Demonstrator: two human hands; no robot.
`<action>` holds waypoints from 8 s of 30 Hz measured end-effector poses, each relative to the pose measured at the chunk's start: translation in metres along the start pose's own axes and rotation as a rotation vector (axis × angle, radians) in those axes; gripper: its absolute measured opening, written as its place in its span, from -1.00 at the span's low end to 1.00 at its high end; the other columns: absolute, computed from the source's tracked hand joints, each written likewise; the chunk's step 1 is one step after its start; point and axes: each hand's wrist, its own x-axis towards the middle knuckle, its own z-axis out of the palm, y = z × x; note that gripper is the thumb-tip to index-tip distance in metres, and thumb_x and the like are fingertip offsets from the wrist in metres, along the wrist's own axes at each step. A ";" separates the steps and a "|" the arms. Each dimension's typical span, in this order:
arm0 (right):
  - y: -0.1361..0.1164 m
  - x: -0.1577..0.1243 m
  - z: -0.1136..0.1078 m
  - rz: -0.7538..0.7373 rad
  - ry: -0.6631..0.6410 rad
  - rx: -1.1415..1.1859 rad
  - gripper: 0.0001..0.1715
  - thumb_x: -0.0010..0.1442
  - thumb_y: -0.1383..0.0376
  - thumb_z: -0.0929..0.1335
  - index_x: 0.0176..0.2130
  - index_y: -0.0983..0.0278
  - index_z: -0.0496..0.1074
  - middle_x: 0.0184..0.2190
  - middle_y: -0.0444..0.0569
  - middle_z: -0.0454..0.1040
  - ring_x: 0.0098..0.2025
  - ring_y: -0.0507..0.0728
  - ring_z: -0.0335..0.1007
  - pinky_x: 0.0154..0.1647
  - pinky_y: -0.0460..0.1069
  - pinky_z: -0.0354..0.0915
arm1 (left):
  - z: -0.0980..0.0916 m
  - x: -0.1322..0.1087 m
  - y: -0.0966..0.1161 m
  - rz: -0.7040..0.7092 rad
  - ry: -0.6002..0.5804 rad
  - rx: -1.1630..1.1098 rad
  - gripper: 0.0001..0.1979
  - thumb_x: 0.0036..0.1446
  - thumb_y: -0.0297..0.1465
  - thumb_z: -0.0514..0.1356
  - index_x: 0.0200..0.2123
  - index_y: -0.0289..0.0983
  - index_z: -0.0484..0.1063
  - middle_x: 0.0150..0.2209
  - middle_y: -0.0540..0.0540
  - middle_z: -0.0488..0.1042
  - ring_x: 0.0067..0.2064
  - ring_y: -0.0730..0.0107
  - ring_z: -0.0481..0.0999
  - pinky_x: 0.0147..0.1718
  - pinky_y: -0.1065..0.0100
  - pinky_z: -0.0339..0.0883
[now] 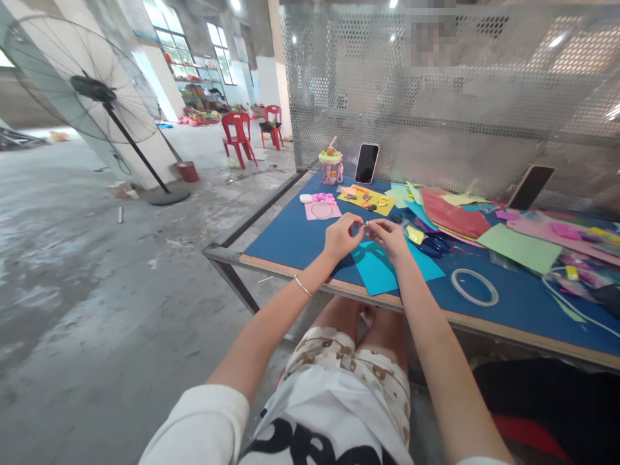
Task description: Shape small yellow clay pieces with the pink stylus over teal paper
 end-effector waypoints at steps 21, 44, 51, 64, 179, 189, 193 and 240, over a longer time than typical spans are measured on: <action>0.001 0.001 -0.001 -0.024 -0.003 -0.012 -0.65 -0.18 0.08 0.51 -0.41 0.24 0.52 -0.47 -0.11 0.49 -0.43 0.02 0.40 -0.25 -0.01 0.40 | 0.003 0.004 -0.004 -0.119 -0.053 -0.233 -0.85 0.14 -0.32 0.14 -0.33 -0.28 0.43 -0.34 -0.05 0.48 -0.49 0.55 0.37 -0.47 0.47 0.27; -0.001 0.001 0.000 -0.086 -0.002 -0.145 -0.57 -0.19 -0.01 0.48 -0.40 0.24 0.50 -0.45 -0.07 0.53 -0.44 0.09 0.46 -0.29 0.03 0.42 | 0.008 0.008 -0.010 -0.284 -0.050 -0.402 -0.86 0.07 -0.31 0.20 -0.41 -0.28 0.43 -0.40 -0.01 0.50 -0.51 0.56 0.39 -0.52 0.50 0.28; -0.001 0.001 0.001 -0.186 0.008 -0.251 -0.61 -0.14 0.01 0.47 -0.38 0.24 0.48 -0.43 -0.07 0.53 -0.44 0.10 0.47 -0.32 0.03 0.42 | 0.007 0.007 -0.011 -0.290 -0.051 -0.403 -0.85 0.07 -0.30 0.19 -0.41 -0.27 0.44 -0.41 0.00 0.50 -0.50 0.55 0.40 -0.52 0.49 0.28; -0.008 -0.013 0.007 -0.519 0.112 -0.672 -0.77 0.10 0.15 0.33 -0.31 0.23 0.47 -0.41 -0.06 0.53 -0.49 0.08 0.44 -0.41 -0.02 0.34 | 0.007 0.008 -0.011 -0.287 -0.037 -0.372 -0.85 0.06 -0.31 0.19 -0.43 -0.28 0.43 -0.44 0.01 0.49 -0.52 0.56 0.38 -0.51 0.48 0.27; 0.000 0.001 0.002 -0.172 0.088 -0.183 -0.58 -0.10 -0.01 0.45 -0.37 0.27 0.52 -0.49 -0.08 0.52 -0.52 0.05 0.40 -0.41 0.00 0.42 | 0.004 0.006 -0.006 -0.162 -0.037 -0.320 -0.85 0.09 -0.31 0.19 -0.35 -0.29 0.44 -0.36 -0.04 0.51 -0.54 0.59 0.34 -0.51 0.49 0.27; 0.001 0.001 0.002 -0.175 0.089 -0.198 -0.57 -0.10 -0.03 0.44 -0.37 0.26 0.51 -0.48 -0.07 0.53 -0.51 0.06 0.41 -0.40 0.01 0.43 | 0.003 0.006 -0.003 -0.162 -0.032 -0.328 -0.85 0.09 -0.30 0.20 -0.36 -0.29 0.43 -0.38 -0.04 0.51 -0.55 0.58 0.34 -0.51 0.49 0.27; 0.001 0.001 0.002 -0.178 0.084 -0.206 -0.59 -0.10 -0.02 0.44 -0.38 0.25 0.52 -0.48 -0.08 0.53 -0.53 0.05 0.41 -0.41 0.01 0.43 | 0.003 0.006 -0.003 -0.154 -0.025 -0.330 -0.84 0.09 -0.30 0.20 -0.37 -0.29 0.43 -0.39 -0.04 0.50 -0.55 0.58 0.34 -0.51 0.48 0.27; 0.001 0.000 0.002 -0.229 0.010 -0.360 -0.58 -0.09 0.00 0.44 -0.37 0.29 0.50 -0.41 0.00 0.55 -0.51 0.12 0.47 -0.45 0.01 0.40 | 0.009 0.011 -0.013 -0.442 -0.132 -0.759 -0.69 -0.04 -0.18 0.28 -0.38 -0.32 0.40 -0.45 0.01 0.43 -0.63 0.65 0.34 -0.66 0.54 0.21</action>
